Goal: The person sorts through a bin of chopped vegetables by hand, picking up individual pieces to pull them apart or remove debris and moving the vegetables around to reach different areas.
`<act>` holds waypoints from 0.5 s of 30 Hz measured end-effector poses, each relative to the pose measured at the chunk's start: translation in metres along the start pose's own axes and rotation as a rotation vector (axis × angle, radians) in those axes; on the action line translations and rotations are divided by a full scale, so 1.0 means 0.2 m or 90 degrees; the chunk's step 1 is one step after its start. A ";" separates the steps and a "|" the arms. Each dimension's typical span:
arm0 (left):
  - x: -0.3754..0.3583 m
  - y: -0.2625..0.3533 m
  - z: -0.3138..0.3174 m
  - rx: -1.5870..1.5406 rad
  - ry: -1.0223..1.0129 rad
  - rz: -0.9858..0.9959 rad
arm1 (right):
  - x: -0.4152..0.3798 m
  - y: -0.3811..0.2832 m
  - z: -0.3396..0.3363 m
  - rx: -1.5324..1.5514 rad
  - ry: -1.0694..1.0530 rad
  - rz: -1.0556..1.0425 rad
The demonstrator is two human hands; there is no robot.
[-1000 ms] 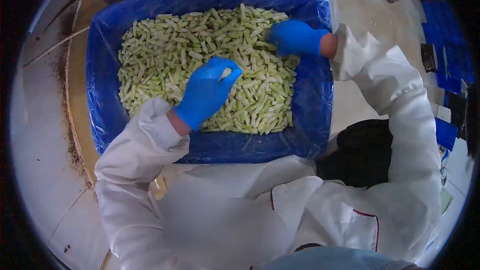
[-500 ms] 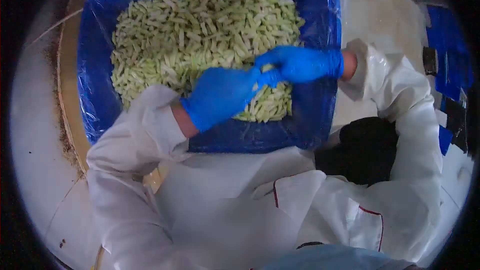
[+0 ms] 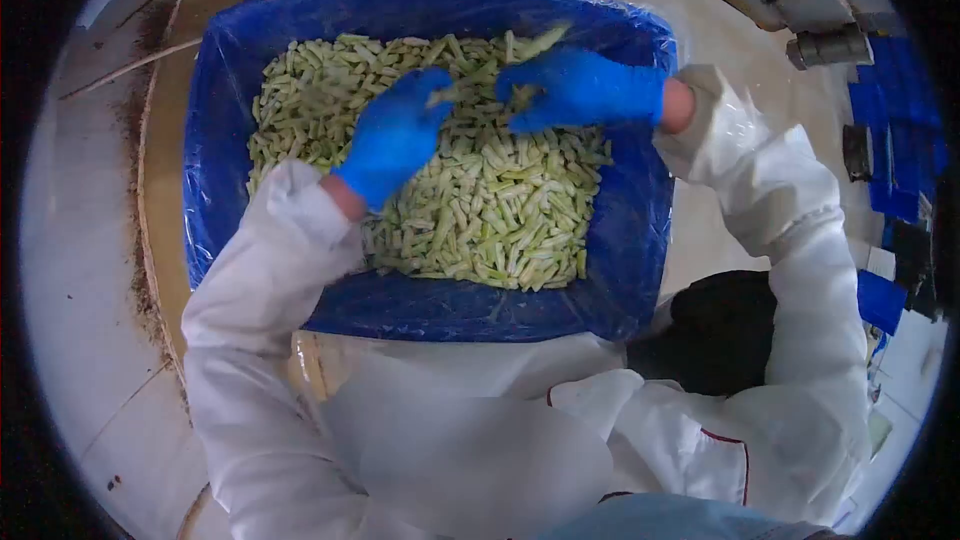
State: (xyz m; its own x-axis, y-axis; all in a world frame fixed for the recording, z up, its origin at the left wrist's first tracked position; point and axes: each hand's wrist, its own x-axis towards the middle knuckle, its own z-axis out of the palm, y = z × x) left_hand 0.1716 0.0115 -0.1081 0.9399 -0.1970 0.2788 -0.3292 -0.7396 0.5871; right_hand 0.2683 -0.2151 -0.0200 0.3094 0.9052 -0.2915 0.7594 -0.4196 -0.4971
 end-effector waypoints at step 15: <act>0.02 -0.10 -0.01 -0.826 -0.416 -0.445 | 0.11 0.08 0.21 0.349 0.028 0.010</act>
State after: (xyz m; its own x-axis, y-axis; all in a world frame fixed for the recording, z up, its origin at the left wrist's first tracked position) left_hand 0.1813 0.0263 -0.1179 0.6954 -0.5503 -0.4622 0.6276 0.1516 0.7637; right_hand 0.2634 -0.2060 -0.0693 0.3505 0.8957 -0.2735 0.3486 -0.3959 -0.8496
